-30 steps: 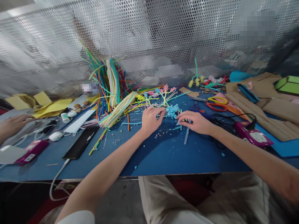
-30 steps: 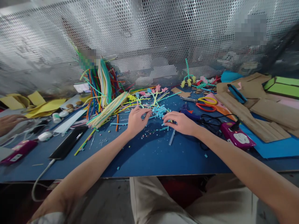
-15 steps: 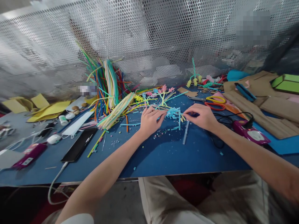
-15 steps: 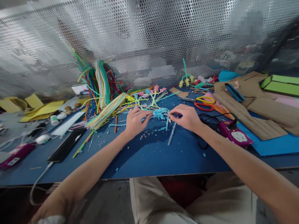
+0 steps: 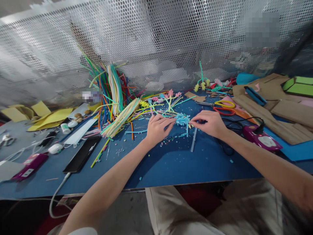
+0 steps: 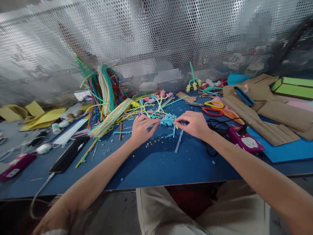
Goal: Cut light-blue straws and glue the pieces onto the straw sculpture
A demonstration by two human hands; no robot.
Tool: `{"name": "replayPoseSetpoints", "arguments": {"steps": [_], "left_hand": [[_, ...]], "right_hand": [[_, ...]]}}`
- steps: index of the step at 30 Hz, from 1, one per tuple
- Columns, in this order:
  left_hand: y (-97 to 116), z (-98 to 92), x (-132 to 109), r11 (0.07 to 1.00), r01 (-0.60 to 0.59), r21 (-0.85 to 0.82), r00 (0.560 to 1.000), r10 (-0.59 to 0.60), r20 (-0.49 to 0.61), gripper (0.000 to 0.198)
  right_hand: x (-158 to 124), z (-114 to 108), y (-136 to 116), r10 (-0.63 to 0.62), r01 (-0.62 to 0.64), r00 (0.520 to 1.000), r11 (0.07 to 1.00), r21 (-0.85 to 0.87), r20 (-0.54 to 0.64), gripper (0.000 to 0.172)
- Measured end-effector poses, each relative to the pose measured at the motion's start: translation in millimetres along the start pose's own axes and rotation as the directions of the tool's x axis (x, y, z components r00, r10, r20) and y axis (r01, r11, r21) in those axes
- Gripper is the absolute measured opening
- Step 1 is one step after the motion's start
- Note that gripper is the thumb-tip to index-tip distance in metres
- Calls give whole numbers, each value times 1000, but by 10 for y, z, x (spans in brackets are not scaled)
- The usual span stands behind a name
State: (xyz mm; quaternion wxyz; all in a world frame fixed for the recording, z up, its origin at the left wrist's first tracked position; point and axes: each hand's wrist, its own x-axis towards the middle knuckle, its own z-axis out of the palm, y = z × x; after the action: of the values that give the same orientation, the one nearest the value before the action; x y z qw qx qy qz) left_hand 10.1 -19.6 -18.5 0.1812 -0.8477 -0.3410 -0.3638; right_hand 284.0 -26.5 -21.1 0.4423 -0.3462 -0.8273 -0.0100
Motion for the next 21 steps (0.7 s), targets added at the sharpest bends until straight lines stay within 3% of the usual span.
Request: {"name": "replayPoseSetpoints", "arguments": {"steps": [21], "left_hand": [[-24,0,-22,999,-52,16,998,52,-22,19]], "right_hand": [[-11,7,-41,80,-80,997,996,34,6,15]]}}
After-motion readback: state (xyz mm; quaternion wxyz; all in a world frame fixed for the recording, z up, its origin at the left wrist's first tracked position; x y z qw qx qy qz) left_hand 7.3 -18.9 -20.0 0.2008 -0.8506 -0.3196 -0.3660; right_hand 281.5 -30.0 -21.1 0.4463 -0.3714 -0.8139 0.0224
